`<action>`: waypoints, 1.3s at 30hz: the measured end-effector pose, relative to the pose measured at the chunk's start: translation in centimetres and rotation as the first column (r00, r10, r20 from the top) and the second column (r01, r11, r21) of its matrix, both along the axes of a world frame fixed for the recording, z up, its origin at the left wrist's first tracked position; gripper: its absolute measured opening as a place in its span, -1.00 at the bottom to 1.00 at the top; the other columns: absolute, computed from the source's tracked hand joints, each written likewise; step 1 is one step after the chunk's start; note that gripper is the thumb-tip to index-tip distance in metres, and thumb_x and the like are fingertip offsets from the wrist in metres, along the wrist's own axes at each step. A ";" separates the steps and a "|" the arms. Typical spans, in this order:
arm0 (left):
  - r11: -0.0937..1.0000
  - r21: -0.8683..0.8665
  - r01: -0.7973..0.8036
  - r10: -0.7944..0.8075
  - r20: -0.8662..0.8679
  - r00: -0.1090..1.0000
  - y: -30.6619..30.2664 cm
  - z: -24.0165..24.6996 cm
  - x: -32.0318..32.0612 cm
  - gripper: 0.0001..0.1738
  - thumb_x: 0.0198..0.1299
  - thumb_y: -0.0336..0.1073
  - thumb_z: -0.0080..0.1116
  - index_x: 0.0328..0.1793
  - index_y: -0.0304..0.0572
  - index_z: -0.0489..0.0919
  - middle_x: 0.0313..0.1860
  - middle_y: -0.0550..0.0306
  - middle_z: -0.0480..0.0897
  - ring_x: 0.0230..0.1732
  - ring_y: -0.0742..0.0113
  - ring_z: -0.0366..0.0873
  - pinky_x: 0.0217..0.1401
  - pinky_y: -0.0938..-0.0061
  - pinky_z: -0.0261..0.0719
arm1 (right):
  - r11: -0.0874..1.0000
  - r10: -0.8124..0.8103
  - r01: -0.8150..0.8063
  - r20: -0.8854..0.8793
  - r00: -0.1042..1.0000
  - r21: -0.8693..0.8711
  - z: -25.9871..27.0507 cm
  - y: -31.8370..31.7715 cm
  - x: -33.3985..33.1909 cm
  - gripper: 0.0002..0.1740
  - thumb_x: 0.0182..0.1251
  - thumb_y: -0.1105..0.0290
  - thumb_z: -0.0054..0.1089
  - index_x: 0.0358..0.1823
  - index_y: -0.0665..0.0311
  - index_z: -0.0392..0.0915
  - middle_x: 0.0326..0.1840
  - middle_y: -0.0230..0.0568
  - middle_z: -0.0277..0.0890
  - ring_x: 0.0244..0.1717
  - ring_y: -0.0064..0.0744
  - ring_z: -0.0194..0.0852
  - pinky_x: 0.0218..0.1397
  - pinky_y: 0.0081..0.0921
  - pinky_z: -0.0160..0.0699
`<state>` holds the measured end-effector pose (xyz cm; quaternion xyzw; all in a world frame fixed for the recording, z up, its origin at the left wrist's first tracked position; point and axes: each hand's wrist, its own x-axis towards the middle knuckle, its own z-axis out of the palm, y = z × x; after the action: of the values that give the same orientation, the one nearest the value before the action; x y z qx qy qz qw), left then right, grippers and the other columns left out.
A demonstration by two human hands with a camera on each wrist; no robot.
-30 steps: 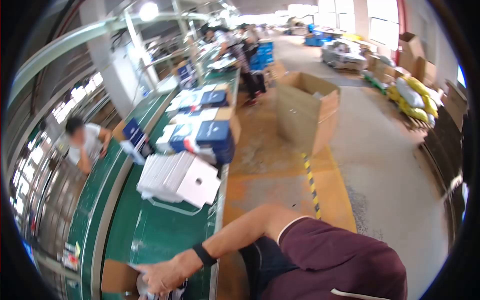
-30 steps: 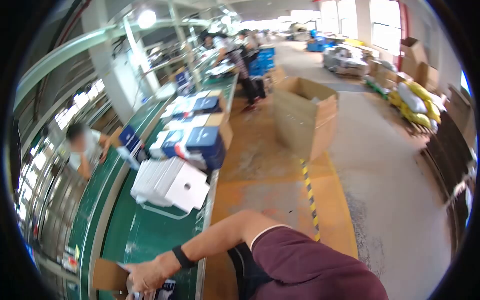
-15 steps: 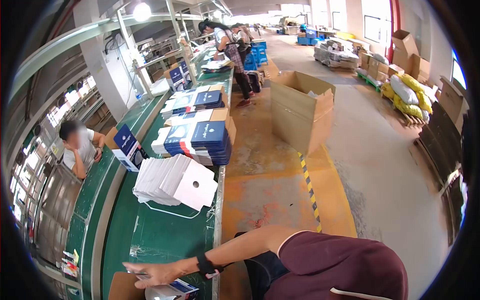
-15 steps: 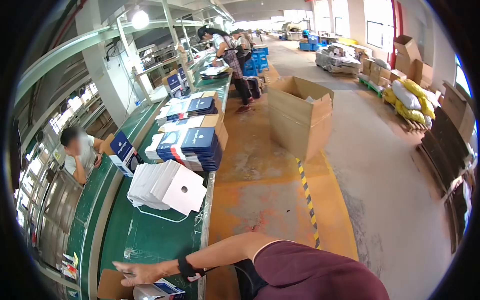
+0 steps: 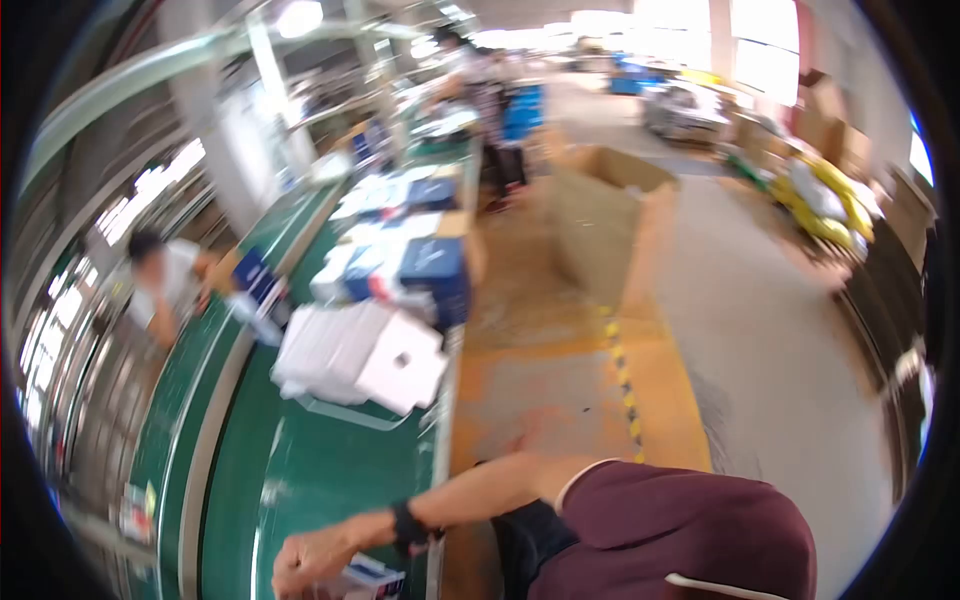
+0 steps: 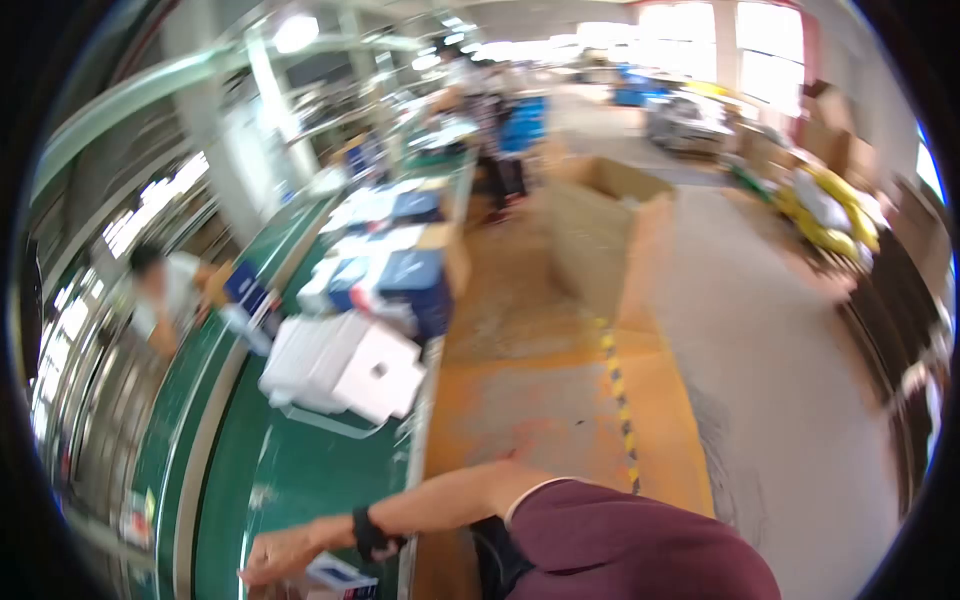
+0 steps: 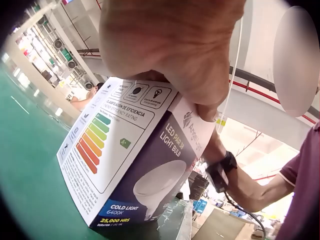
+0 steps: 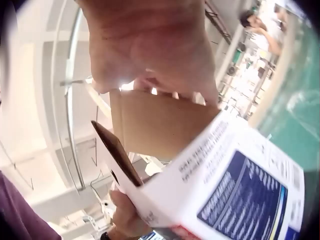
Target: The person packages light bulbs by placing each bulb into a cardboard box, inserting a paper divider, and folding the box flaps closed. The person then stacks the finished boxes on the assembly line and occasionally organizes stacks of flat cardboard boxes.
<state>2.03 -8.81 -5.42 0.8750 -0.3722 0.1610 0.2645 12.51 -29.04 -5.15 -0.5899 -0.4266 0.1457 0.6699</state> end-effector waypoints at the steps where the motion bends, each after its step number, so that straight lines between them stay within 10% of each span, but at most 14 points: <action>1: 1.000 -0.015 -0.009 0.009 -0.056 0.998 1.2 -1.4 -0.1 -0.70 0.35 -0.13 0.32 -0.04 -0.21 0.79 0.04 -0.05 0.76 0.14 -0.05 0.71 0.35 0.06 0.57 | 1.000 -0.017 0.018 0.098 0.995 -0.018 1.1 -0.1 -0.8 -0.50 0.60 0.00 0.15 -0.23 0.34 0.74 -0.43 -0.26 0.64 -0.27 -0.52 0.57 -0.10 -0.37 0.57; 2: 0.999 -0.039 -0.019 0.014 -0.122 0.992 2.1 -2.5 -0.3 -0.69 0.35 -0.12 0.32 -0.02 -0.20 0.79 0.02 -0.02 0.77 0.13 -0.04 0.71 0.37 0.06 0.56 | 0.946 0.118 -0.039 0.230 0.966 -0.323 3.2 -1.6 -1.0 -0.56 0.57 0.04 0.18 -0.15 0.32 0.72 -0.31 -0.15 0.68 -0.23 -0.43 0.62 -0.14 -0.27 0.54; 4: 0.987 -0.098 -0.131 0.100 -0.273 0.957 2.7 -2.4 -2.6 -0.66 0.32 -0.07 0.38 -0.02 -0.18 0.83 0.00 0.00 0.79 0.08 -0.03 0.75 0.12 0.13 0.71 | 0.990 0.042 0.038 0.555 0.831 -0.132 1.2 -1.2 -0.7 -0.37 0.47 -0.20 0.20 0.14 0.23 0.78 0.17 0.14 0.72 0.19 0.01 0.69 0.27 -0.20 0.63; 5: 0.991 -0.115 -0.073 0.037 -0.291 0.956 2.8 -3.8 -2.1 -0.68 0.32 -0.08 0.36 0.16 0.22 0.83 0.09 0.03 0.76 0.11 -0.09 0.70 0.18 0.04 0.64 | 0.968 0.147 -0.014 0.528 0.837 -0.249 1.6 -1.7 -0.3 -0.35 0.46 -0.18 0.23 0.27 0.19 0.71 0.34 0.21 0.60 0.38 0.15 0.54 0.44 -0.12 0.53; 9: 0.961 -0.275 -0.024 -0.066 -0.312 0.948 1.1 -3.8 -0.3 -0.58 0.28 0.03 0.37 0.26 0.33 0.77 0.37 0.02 0.63 0.54 -0.13 0.36 0.65 -0.19 0.09 | 0.843 0.323 -0.012 0.488 0.811 -0.538 5.2 -3.2 0.2 -0.17 0.28 -0.19 0.44 0.44 0.18 0.58 0.55 0.25 0.39 0.57 0.24 0.31 0.61 -0.05 0.27; 19: 0.934 -0.350 -0.078 0.040 -0.113 0.993 2.3 -2.9 -1.0 -0.13 0.04 -0.04 0.62 0.47 -0.17 0.53 0.49 -0.10 0.50 0.60 -0.15 0.31 0.73 -0.14 -0.04 | 0.977 0.047 0.017 0.295 0.954 -0.212 4.6 -1.3 -1.9 -0.62 0.18 0.54 0.49 0.08 0.30 0.78 0.23 0.02 0.73 0.34 -0.08 0.66 0.48 -0.13 0.48; 25: 0.662 -0.683 -0.309 0.347 -0.086 0.934 0.5 -7.6 -4.5 -0.14 -0.03 -0.27 0.68 0.41 -0.25 0.48 0.50 -0.25 0.43 0.56 -0.28 0.32 0.61 -0.01 0.32 | 0.939 0.128 0.024 0.414 0.901 -0.343 2.2 -1.9 -2.8 -0.64 0.09 0.37 0.57 -0.02 0.18 0.84 0.22 -0.17 0.76 0.48 -0.04 0.51 0.67 0.05 0.06; 28: 0.780 -0.585 -0.222 0.256 -0.026 0.966 1.6 -5.8 -3.8 -0.23 -0.04 -0.31 0.68 0.39 0.06 0.62 0.64 -0.23 0.28 0.62 -0.33 0.25 0.60 -0.07 0.30 | 0.908 0.211 -0.043 0.364 0.907 -0.418 2.4 -1.8 -2.3 -0.55 0.40 -0.05 0.29 0.01 0.13 0.85 0.26 -0.18 0.73 0.55 0.00 0.40 0.71 0.06 -0.10; 32: 0.875 -0.457 -0.162 0.172 -0.021 0.985 2.8 -6.1 -2.9 -0.27 -0.03 -0.17 0.66 0.36 0.40 0.68 0.74 -0.22 0.16 0.70 -0.41 0.09 0.62 -0.16 0.24 | 0.888 0.269 -0.072 0.386 0.882 -0.454 2.6 -1.9 -3.0 0.04 0.54 -0.50 -0.63 0.10 0.09 0.82 0.35 -0.16 0.67 0.64 0.15 0.21 0.74 0.18 -0.37; 36: 0.922 -0.360 -0.143 0.155 0.005 0.988 3.1 -5.9 -2.2 -0.23 -0.06 -0.03 0.62 0.40 0.42 0.66 0.76 -0.26 0.11 0.72 -0.48 0.01 0.63 -0.22 0.20 | 0.907 0.207 0.026 0.499 0.841 -0.420 0.9 -3.7 -3.7 0.07 0.47 -0.59 -0.62 0.23 0.05 0.75 0.40 -0.18 0.62 0.66 0.34 0.10 0.71 0.35 -0.43; 39: 0.905 -0.372 -0.206 0.186 -0.088 0.979 3.1 -5.3 -3.3 -0.31 -0.02 -0.03 0.60 0.34 0.37 0.70 0.76 -0.34 0.08 0.73 -0.45 0.03 0.67 -0.16 0.17 | 0.890 0.118 0.184 0.601 0.791 -0.417 -1.2 -3.8 -4.4 -0.26 0.51 -0.42 -0.08 0.17 0.01 0.77 0.37 -0.21 0.63 0.68 0.34 0.06 0.72 0.38 -0.41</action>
<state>-1.25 -5.73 -10.75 0.8441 -0.2376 0.2336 0.4201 8.12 -32.80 -6.36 -0.7521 -0.5629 0.0307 0.3413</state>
